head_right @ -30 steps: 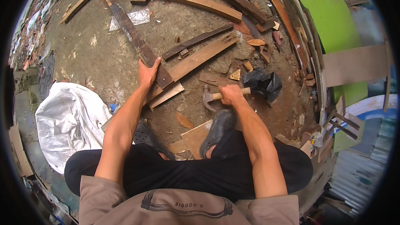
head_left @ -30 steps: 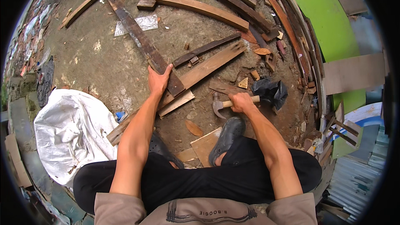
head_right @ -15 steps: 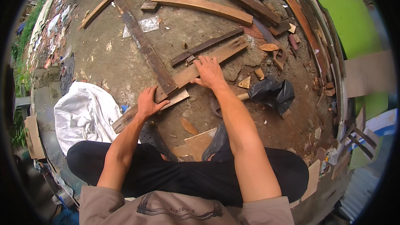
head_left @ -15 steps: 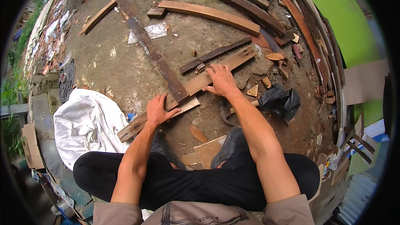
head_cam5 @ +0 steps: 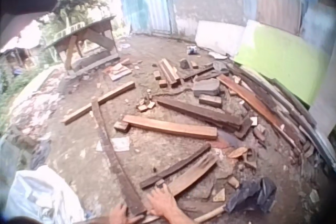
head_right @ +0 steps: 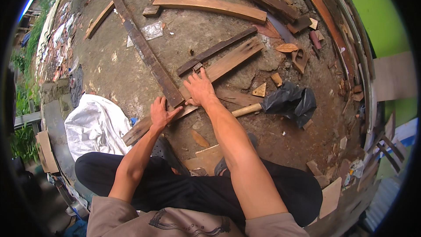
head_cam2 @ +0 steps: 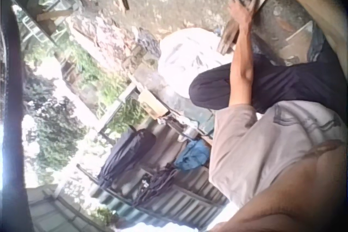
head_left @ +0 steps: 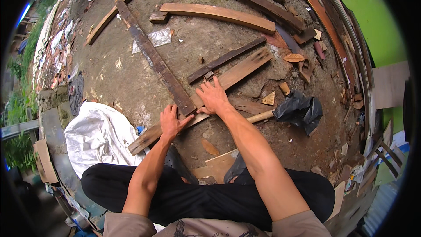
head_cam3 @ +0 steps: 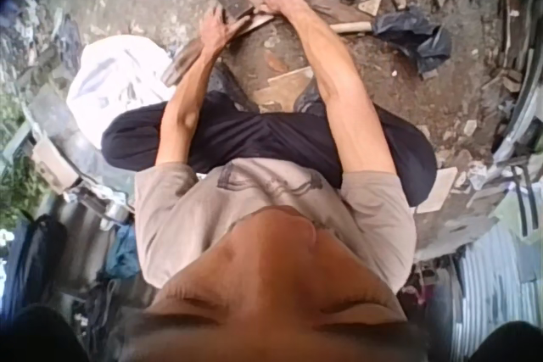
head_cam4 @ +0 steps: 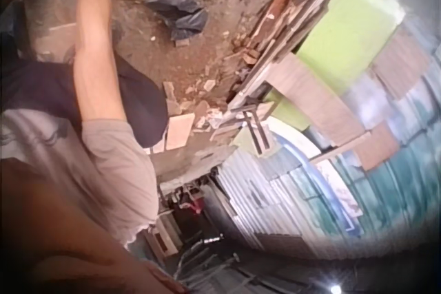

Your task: The person sits on the ground and uses a hammer to drive nails into wooden planks, joining them into a frame. The person repeatedly aligns pieces, hammers nails, and lifts the assembled frame to inspect the joints.

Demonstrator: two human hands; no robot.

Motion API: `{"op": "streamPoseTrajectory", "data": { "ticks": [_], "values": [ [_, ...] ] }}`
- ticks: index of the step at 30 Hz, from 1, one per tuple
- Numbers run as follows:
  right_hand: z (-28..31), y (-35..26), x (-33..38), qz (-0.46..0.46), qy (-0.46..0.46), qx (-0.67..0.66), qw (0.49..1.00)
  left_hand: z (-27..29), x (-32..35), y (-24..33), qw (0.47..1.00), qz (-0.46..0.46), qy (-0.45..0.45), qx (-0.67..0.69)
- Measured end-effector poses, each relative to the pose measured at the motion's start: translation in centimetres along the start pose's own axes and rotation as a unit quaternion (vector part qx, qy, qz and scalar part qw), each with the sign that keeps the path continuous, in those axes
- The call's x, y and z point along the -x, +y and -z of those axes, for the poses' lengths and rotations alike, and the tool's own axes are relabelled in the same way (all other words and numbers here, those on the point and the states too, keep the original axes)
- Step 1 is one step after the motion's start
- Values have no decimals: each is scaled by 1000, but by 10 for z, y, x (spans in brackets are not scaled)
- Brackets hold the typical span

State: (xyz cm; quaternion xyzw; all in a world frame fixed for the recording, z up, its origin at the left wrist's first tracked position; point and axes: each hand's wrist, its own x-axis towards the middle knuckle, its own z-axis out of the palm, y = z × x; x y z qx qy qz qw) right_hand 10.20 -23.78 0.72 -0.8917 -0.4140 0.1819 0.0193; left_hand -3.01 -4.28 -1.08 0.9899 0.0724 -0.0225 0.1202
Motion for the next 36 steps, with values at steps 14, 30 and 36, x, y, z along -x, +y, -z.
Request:
{"op": "streamPoseTrajectory", "data": {
  "ticks": [14, 30, 36],
  "values": [
    [-17, 12, -2, 32, 31, -46, 998, 4, -4, 4, 1000, -16, 20, -7],
    [-14, 7, 1, 18, 51, -7, 999, 4, 1, 4, 1000, 0, 16, -19],
    [-5, 0, 2, 8, 27, -8, 1000, 11, 2, 3, 999, -25, -20, -23]
  ]
}}
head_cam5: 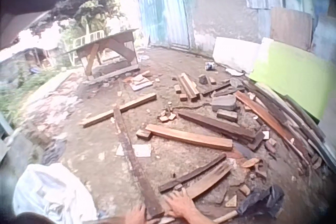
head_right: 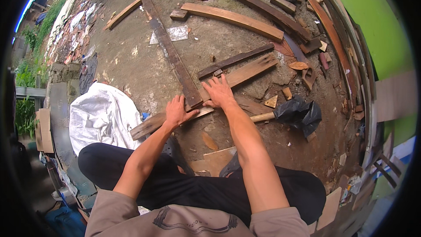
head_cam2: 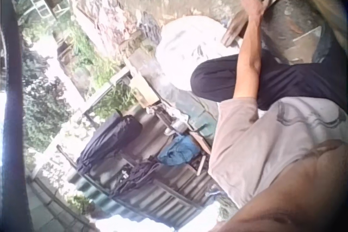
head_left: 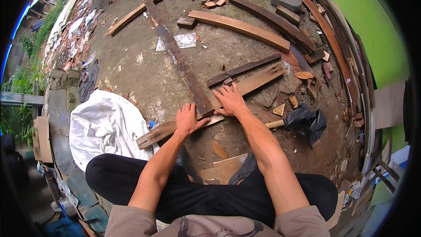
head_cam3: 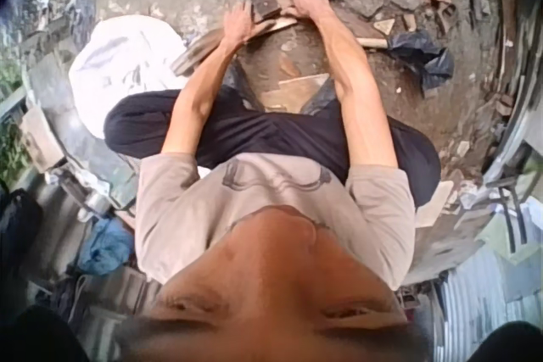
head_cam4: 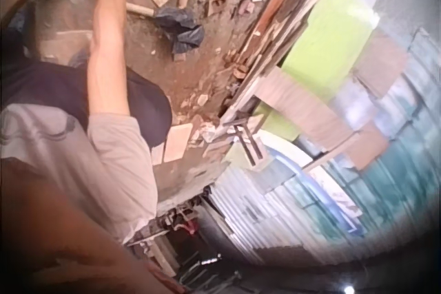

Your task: The person sits on the ground and uses a hammer to drive nails into wooden planks, joining them into a frame. The person repeatedly aligns pieces, hammers nails, and lifts the assembled frame to inspect the joints.

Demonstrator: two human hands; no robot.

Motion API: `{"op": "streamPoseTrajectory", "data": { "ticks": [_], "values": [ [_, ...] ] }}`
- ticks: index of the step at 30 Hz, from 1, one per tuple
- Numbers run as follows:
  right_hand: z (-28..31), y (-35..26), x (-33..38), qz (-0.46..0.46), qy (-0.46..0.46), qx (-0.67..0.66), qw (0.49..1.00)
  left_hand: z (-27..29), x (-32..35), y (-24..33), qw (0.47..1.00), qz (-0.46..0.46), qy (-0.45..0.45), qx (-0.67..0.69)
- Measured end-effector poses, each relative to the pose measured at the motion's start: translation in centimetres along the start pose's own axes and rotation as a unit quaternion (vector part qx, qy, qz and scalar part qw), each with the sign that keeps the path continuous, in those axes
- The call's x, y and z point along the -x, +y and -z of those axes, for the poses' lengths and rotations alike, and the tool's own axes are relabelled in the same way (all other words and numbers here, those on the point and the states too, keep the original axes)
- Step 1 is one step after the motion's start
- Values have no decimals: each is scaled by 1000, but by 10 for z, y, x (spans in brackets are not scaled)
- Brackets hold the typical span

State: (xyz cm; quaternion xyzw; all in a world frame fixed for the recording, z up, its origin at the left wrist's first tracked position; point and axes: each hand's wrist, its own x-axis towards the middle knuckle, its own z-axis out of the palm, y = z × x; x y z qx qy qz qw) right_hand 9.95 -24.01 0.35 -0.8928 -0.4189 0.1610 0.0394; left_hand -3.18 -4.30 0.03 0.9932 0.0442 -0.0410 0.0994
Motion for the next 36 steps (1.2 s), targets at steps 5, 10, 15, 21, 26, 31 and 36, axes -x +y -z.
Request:
{"op": "streamPoseTrajectory", "data": {
  "ticks": [5, 10, 15, 21, 26, 31, 36],
  "values": [
    [5, -11, -9, 43, -35, 16, 998, 4, -2, -11, 998, 4, -59, 35],
    [5, -16, -10, 65, -29, 13, 997, 11, 1, -23, 997, -21, -54, 56],
    [3, -27, -9, 86, -17, -1, 996, 15, 8, -34, 996, -19, -70, 51],
    [-7, -22, -11, 113, 7, -3, 994, 7, 11, -30, 998, -1, -51, 34],
    [-6, -9, -9, 119, 13, 16, 993, 5, 5, -18, 998, 0, -39, 45],
    [-1, 7, -6, 123, 17, 35, 992, 3, -4, -3, 997, 16, -52, 52],
    [-1, -5, -6, 122, 22, 18, 992, 5, 3, -13, 996, 9, -60, 60]
  ]
}}
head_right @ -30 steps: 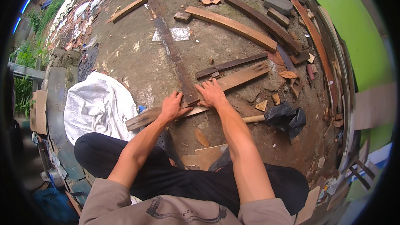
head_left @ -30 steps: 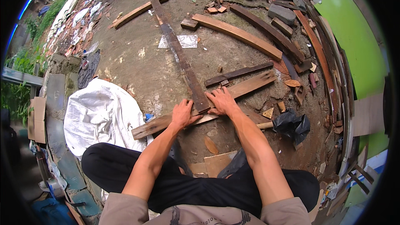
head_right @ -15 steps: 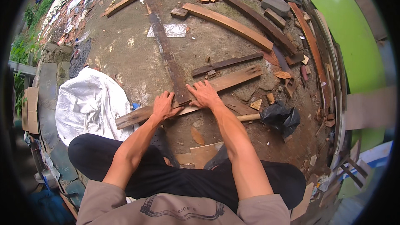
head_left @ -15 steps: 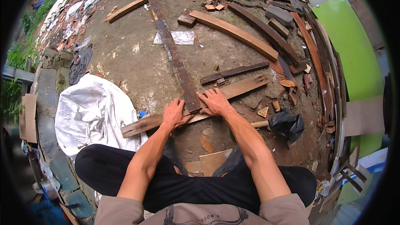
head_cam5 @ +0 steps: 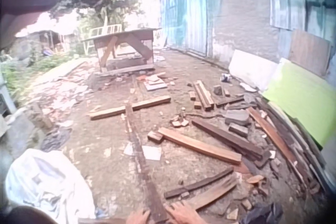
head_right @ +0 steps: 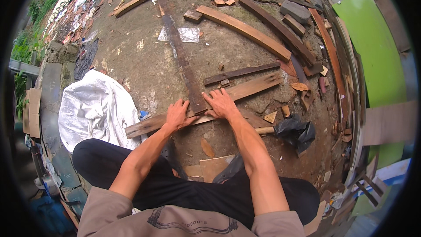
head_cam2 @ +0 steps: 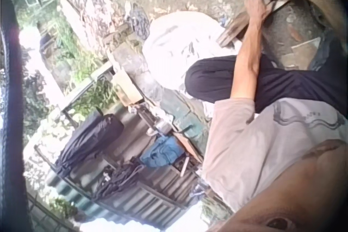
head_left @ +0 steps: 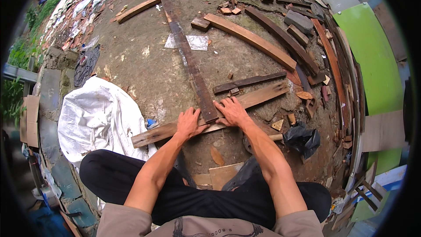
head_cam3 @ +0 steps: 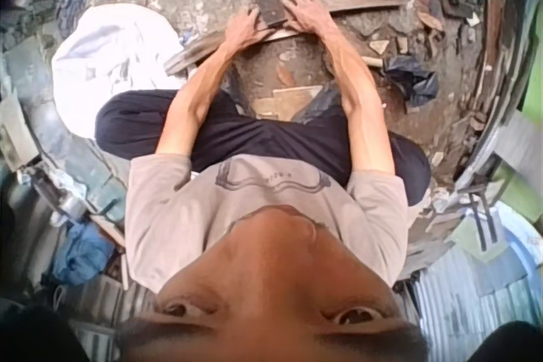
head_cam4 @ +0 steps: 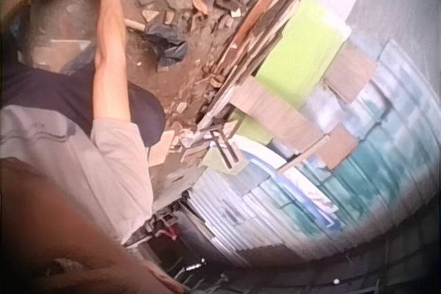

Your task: The person sits on the ground and uses a hammer to drive nails into wooden planks, joining them into a frame. The person repeatedly aligns pieces, hammers nails, and lifts the assembled frame to inspect the joints.

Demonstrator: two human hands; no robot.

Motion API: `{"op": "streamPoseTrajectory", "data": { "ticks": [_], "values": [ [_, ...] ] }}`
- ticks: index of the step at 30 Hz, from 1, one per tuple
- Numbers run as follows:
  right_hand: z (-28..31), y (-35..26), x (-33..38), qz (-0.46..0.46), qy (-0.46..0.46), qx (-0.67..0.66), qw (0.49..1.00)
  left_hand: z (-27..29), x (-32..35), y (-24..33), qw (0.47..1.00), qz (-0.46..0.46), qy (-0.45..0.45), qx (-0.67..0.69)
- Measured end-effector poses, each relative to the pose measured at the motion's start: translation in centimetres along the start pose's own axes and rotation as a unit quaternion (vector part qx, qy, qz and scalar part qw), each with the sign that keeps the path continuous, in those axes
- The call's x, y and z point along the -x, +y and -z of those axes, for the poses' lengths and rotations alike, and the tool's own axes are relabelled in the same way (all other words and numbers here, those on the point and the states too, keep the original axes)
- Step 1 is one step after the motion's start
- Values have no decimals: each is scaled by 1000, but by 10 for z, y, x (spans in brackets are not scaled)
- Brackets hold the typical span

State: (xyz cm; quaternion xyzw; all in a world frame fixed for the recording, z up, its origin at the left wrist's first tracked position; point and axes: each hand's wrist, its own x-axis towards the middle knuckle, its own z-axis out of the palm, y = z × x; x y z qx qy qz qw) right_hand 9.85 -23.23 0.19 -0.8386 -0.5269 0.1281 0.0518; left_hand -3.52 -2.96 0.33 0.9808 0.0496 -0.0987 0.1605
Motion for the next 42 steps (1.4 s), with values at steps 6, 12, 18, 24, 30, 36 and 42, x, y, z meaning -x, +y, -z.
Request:
{"op": "streamPoseTrajectory", "data": {
  "ticks": [6, 12, 18, 24, 30, 36, 42],
  "values": [
    [-5, -3, -1, 3, -2, -3, 1000, 4, 5, -6, 1000, -7, -3, -5],
    [5, 17, 7, 6, -12, 19, 1000, -4, -7, 18, 1000, 5, 14, -3],
    [1, 11, 6, 8, 14, 7, 1000, -8, -3, 7, 1000, 2, 20, 0],
    [3, 17, 8, -7, -12, 9, 1000, -12, -6, 17, 999, 7, 37, 12],
    [-1, 16, 9, -27, -4, -12, 1000, -11, -8, 20, 999, 9, 34, 2],
    [1, 15, 4, -33, -30, -13, 999, -9, -10, 17, 999, -1, 43, 11],
    [6, 15, 5, -43, -50, -19, 998, -6, -8, 22, 999, 4, 53, 1]
  ]
}}
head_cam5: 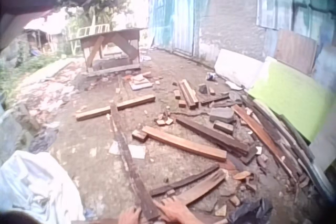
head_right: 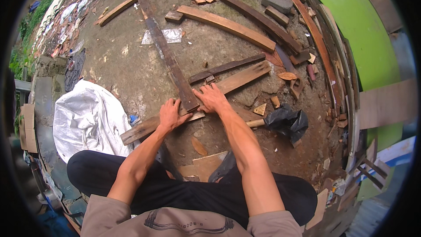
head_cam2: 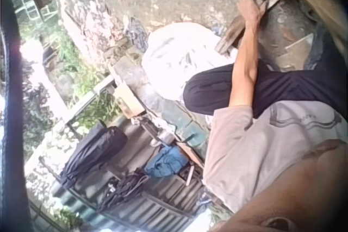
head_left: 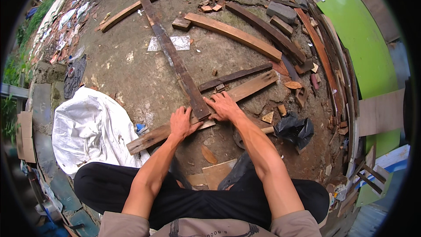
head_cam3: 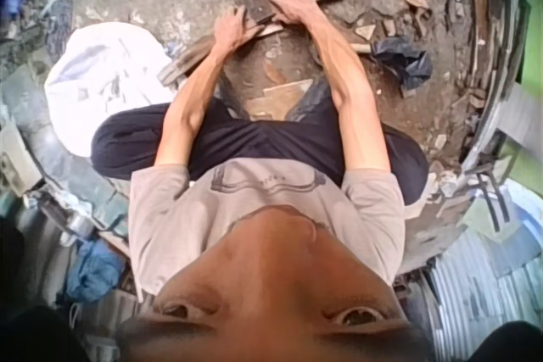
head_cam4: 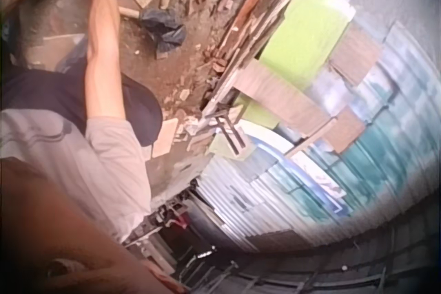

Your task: The person sits on the ground and uses a hammer to drive nails into wooden planks, joining them into a frame. The person repeatedly aligns pieces, hammers nails, and lifts the assembled frame to inspect the joints.

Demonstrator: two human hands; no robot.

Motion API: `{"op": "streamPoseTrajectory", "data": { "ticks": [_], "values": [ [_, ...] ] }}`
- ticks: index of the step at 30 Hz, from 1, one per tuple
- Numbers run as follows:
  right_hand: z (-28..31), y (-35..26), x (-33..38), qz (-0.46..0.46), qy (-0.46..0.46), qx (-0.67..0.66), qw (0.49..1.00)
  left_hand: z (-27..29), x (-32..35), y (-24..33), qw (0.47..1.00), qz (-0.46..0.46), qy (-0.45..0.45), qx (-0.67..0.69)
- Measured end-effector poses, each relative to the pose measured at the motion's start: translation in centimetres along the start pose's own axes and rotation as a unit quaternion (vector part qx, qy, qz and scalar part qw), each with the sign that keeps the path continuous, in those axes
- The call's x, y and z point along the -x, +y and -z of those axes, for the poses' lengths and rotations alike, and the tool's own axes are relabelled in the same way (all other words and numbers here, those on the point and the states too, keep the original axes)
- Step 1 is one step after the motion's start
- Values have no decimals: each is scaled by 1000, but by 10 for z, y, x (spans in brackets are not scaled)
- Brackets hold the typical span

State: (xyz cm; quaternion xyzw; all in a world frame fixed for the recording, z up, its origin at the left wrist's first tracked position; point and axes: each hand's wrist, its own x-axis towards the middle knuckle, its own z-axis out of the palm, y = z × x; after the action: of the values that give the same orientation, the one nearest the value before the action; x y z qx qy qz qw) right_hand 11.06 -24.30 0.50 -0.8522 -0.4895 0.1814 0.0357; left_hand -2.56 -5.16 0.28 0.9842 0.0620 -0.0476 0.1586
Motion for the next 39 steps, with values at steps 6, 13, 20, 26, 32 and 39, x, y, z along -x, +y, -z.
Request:
{"op": "streamPoseTrajectory", "data": {
  "ticks": [6, 13, 20, 26, 32, 39],
  "values": [
    [5, -2, -1, 0, -2, 1, 1000, -4, 1, -4, 1000, -5, 16, 16],
    [4, 0, 3, -12, 4, -42, 999, -4, 2, 0, 1000, 9, 10, 13],
    [-7, -11, 9, -51, 62, -17, 997, -5, 5, -2, 1000, 11, 3, 15],
    [-12, -18, 24, -109, 83, -19, 990, -12, 1, 14, 989, 33, 142, 37],
    [-13, -2, 59, -210, 188, -57, 958, -24, -18, 53, 974, -90, 192, 85],
    [15, 28, 173, -477, 425, -188, 745, -43, -33, 112, 941, -199, 139, 237]
  ]
}}
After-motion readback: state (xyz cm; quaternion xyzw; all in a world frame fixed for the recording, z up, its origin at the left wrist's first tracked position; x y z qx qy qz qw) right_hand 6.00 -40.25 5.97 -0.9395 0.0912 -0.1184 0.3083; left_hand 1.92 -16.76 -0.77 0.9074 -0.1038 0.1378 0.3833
